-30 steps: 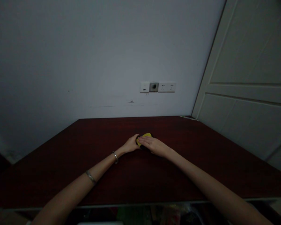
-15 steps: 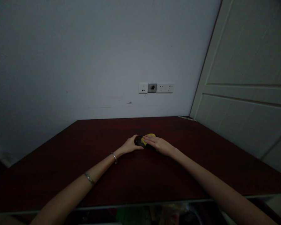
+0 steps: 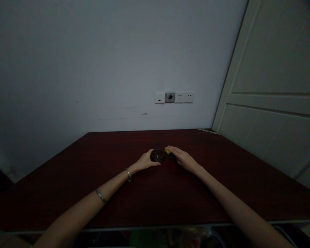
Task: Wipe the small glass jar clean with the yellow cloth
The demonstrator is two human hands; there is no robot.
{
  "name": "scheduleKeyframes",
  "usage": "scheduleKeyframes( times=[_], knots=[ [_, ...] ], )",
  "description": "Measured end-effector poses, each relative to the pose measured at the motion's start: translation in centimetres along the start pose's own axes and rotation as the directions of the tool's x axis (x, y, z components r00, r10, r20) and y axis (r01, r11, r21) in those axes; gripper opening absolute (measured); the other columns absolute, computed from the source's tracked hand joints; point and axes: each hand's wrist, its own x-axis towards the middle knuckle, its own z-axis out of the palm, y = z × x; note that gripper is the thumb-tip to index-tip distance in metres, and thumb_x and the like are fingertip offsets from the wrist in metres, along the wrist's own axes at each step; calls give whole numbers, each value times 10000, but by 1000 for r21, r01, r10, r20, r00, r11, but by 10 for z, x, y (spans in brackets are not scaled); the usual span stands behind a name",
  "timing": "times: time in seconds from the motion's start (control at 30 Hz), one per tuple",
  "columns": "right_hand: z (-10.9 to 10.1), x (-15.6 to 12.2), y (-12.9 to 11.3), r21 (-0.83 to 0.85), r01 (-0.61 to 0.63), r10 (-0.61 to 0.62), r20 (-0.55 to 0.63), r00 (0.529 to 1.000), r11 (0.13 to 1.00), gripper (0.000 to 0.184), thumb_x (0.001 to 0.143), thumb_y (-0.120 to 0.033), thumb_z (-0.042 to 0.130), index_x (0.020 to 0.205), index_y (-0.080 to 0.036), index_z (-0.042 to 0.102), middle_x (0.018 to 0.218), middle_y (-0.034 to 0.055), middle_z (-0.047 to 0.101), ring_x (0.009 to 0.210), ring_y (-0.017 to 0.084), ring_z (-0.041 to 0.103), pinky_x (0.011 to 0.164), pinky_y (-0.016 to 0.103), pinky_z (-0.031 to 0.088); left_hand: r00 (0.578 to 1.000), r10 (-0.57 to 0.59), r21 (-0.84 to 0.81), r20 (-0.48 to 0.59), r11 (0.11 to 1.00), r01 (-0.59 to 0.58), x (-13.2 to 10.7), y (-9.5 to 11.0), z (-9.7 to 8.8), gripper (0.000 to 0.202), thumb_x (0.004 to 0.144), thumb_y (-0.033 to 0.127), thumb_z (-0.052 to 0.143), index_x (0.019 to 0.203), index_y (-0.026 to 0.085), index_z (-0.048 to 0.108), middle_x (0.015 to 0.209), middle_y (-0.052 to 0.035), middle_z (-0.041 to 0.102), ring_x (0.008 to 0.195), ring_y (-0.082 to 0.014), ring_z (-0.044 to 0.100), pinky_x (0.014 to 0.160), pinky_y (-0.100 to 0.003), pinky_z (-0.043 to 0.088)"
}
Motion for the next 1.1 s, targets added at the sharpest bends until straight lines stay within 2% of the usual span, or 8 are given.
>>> scheduleKeyframes(
  times=[0.13, 0.23, 0.33, 0.57, 0.7, 0.8, 0.93, 1.1],
  knots=[
    [-3, -1, 1, 74, -108, 116, -118, 986, 991, 680, 745, 22, 351, 1373, -237, 308, 1346, 77, 462, 1241, 205, 437, 1036, 442, 383, 1000, 5, 45, 20, 999, -6, 4, 2, 0, 954, 508, 397, 760, 1309, 99, 336, 1219, -184, 529, 1140, -328, 494, 953, -412, 384],
    [-4, 0, -2, 102, -128, 140, -119, 983, 987, 633, 771, -10, 360, 1361, -239, 334, 1332, 75, 478, 1225, 208, 456, 1033, 441, 388, 999, 29, 164, 25, 986, -33, 9, 5, -1, 1158, 462, 437, 767, 1378, 42, 178, 1344, -253, 375, 1246, -391, 353, 1007, -451, 308],
    [-4, 0, -6, 103, -135, 145, -97, 985, 986, 617, 775, -17, 356, 1355, -225, 345, 1331, 81, 479, 1227, 208, 454, 1035, 441, 384, 996, 34, 311, 84, 949, -59, 16, 10, -3, 1220, 445, 551, 740, 1384, 35, 157, 1380, -270, 303, 1276, -428, 275, 1006, -472, 286],
    [-5, 1, -10, 106, -169, 177, -74, 981, 980, 563, 786, -37, 353, 1331, -176, 389, 1320, 107, 487, 1223, 208, 458, 1045, 427, 370, 972, 34, 539, 234, 827, -158, 24, 29, -10, 894, 488, 660, 662, 1169, 108, 486, 1140, -199, 543, 1050, -354, 517, 832, -384, 424],
    [-6, 1, -13, 113, -175, 184, -75, 980, 978, 562, 791, -43, 367, 1329, -205, 392, 1314, 87, 497, 1211, 206, 472, 1035, 427, 385, 965, -29, 596, 261, 791, -137, 28, 36, -14, 932, 442, 712, 646, 1155, 134, 489, 1119, -190, 557, 985, -336, 558, 751, -346, 443],
    [-7, 1, -13, 112, -173, 182, -74, 981, 979, 548, 800, -53, 367, 1326, -204, 396, 1307, 90, 502, 1205, 207, 479, 1027, 426, 394, 952, -79, 592, 297, 797, -119, 34, 37, -15, 976, 400, 728, 650, 1153, 129, 485, 1110, -190, 576, 964, -323, 581, 733, -319, 442],
    [-6, 1, -12, 114, -168, 177, -70, 982, 979, 546, 798, -51, 363, 1326, -186, 395, 1306, 101, 503, 1206, 207, 476, 1027, 421, 394, 931, -94, 555, 352, 822, -127, 41, 36, -15, 853, 396, 685, 688, 1041, 143, 552, 1025, -146, 637, 896, -282, 617, 696, -282, 444],
    [-6, 0, -9, 154, -180, 197, -101, 975, 971, 530, 793, -61, 373, 1305, -189, 431, 1296, 96, 515, 1200, 210, 484, 1033, 427, 385, 959, -6, 457, 283, 880, -130, 37, 31, -16, 779, 390, 633, 729, 982, 145, 591, 958, -124, 658, 865, -287, 628, 698, -301, 458]
  ],
)
